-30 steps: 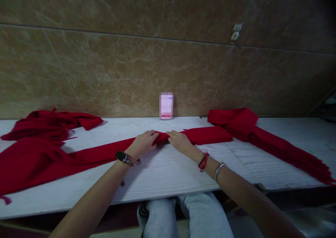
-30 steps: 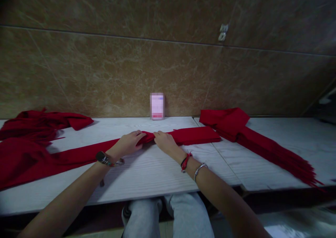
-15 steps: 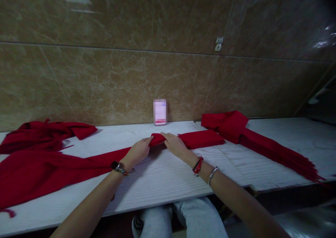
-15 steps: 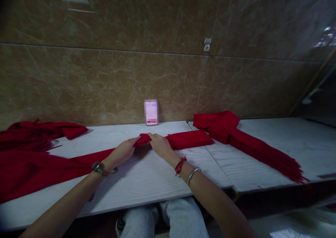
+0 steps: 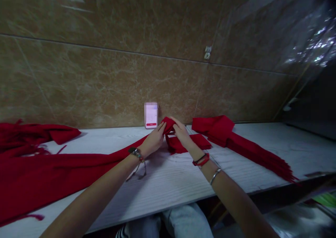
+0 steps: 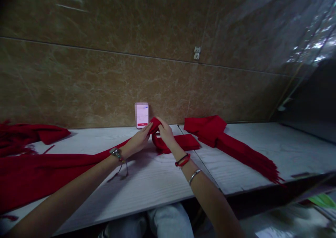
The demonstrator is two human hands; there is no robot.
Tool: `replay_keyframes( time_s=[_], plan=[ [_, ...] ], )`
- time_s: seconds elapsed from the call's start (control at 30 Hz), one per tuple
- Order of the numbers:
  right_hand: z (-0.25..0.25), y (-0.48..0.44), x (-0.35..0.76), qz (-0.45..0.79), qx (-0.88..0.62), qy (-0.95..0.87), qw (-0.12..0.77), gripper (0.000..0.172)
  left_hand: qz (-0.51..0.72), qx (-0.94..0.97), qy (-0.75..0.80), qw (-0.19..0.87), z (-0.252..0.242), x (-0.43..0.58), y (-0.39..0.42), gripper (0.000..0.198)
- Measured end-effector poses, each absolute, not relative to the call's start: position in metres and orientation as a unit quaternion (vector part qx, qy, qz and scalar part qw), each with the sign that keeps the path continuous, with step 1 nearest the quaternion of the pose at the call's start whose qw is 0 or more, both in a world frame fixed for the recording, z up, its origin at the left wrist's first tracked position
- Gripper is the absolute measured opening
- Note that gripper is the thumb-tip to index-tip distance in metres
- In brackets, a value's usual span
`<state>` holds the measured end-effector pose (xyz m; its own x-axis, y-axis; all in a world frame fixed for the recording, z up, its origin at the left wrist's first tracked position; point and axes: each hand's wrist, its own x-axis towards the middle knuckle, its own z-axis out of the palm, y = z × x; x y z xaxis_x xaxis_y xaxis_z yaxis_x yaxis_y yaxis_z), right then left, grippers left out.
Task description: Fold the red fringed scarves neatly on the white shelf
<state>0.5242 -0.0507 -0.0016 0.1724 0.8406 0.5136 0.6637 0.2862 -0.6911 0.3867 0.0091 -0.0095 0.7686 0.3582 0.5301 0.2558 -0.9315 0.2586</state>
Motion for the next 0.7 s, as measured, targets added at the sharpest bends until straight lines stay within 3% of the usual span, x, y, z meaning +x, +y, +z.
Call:
replay_keyframes(
  time_s=[0.1,0.2,0.33,0.47,0.6,0.7],
  plan=[
    [0.014,-0.061,0.552,0.199,-0.548,-0.529,0.617,0.056,0.322,0.933,0.122,0.102,0.006,0.423,0.007,0.055],
    [0.014,-0.077,0.579,0.223,-0.524,-0.482,0.666,0.053,0.326,0.932,0.101,0.119,0.007,0.449,-0.003,0.056],
    [-0.009,-0.098,0.609,0.21,-0.525,-0.449,0.692,0.051,0.265,0.95,0.132,0.098,-0.016,0.462,-0.022,0.07],
    [-0.029,-0.111,0.629,0.201,-0.519,-0.428,0.712,0.049,0.21,0.962,0.163,0.054,-0.029,0.461,-0.033,0.072],
    [-0.035,-0.114,0.648,0.181,-0.513,-0.4,0.738,0.05,0.18,0.977,0.115,0.006,-0.012,0.464,-0.026,0.065],
    [-0.045,-0.117,0.662,0.134,-0.581,-0.404,0.694,0.053,0.125,0.991,0.051,-0.011,0.001,0.461,-0.012,0.055]
  ],
)
